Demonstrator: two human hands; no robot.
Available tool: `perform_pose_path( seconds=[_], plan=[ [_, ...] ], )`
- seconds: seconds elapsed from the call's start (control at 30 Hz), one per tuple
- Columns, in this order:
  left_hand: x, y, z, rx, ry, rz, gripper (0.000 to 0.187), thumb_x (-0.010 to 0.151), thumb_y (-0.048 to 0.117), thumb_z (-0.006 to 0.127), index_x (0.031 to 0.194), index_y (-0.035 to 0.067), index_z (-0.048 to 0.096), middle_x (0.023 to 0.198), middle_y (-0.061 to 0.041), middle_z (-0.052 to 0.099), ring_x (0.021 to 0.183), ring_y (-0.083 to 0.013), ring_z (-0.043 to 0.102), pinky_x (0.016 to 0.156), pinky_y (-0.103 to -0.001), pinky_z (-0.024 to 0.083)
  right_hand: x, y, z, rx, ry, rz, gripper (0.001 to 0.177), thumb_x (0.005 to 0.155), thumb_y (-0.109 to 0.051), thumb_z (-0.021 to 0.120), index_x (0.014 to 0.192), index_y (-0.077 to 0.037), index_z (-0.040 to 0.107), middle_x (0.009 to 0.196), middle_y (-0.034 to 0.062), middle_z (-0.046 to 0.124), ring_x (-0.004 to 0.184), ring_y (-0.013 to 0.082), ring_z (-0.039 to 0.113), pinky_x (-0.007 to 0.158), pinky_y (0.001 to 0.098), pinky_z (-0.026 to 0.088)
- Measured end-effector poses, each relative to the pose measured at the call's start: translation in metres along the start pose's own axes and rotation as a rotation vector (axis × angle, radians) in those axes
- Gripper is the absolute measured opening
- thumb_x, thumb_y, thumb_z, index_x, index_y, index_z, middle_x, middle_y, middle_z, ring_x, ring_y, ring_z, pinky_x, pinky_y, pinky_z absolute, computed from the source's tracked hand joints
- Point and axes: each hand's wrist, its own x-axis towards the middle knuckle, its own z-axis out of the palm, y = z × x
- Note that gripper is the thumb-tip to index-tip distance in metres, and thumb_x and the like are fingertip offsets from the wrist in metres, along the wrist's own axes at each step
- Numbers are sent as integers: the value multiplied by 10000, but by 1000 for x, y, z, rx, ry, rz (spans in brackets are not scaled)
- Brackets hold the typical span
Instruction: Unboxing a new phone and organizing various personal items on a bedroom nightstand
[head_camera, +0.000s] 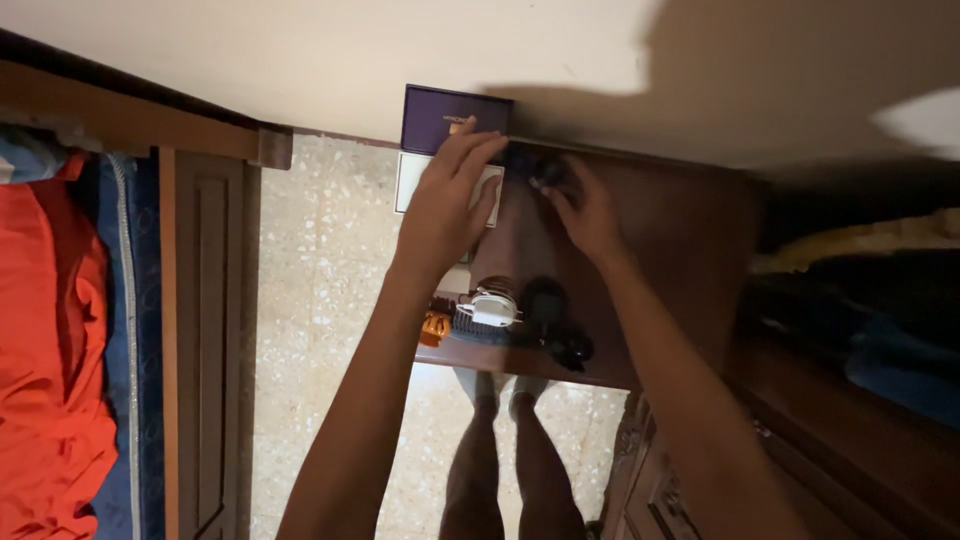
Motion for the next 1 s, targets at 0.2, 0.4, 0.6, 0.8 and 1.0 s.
perform_pose_path(
  seconds=[0.2, 0.4, 0.6, 0.8, 1.0],
  plan=[
    [-4, -6, 2, 1, -14, 12, 429, 952, -3, 685, 1366, 78, 605, 1285, -119, 627, 1356, -402, 519, 1139, -466, 450, 5, 22, 13, -8, -1, 13, 506, 1017, -116, 706, 1461, 12, 501, 1395, 246, 581, 1335, 391, 538, 1139, 526, 446],
    [-6, -7, 3, -31, -1, 2, 422, 958, -4, 670, 1365, 85, 606, 1283, -112, 631, 1361, -397, 514, 1138, -464, 456, 11, 43, 20, 80, -36, 10, 508, 1028, -77, 679, 1467, 49, 457, 1416, 282, 537, 1338, 437, 515, 1103, 533, 492],
    [-6, -1, -3, -49, -2, -20, 407, 967, -17, 654, 1360, 79, 609, 1281, -119, 635, 1357, -409, 517, 1130, -472, 458, 12, 2, 7, -18, -46, -20, 571, 1012, -186, 722, 1462, 38, 450, 1411, 279, 532, 1343, 431, 510, 1131, 570, 452],
    [-4, -4, -4, -35, 17, -6, 416, 978, -11, 648, 1377, 97, 603, 1283, -102, 633, 1362, -385, 520, 1133, -453, 461, 11, -49, -18, -151, -36, -261, 494, 986, -88, 734, 1395, 66, 506, 1298, 283, 581, 1246, 440, 564, 1073, 574, 465],
    [-2, -5, -8, -50, 5, -16, 397, 963, -12, 657, 1346, 82, 616, 1270, -112, 635, 1348, -392, 529, 1134, -460, 462, 36, -65, -3, -344, -129, -297, 354, 964, -109, 732, 1297, -22, 650, 1132, 169, 696, 1079, 321, 677, 935, 453, 561]
  ],
)
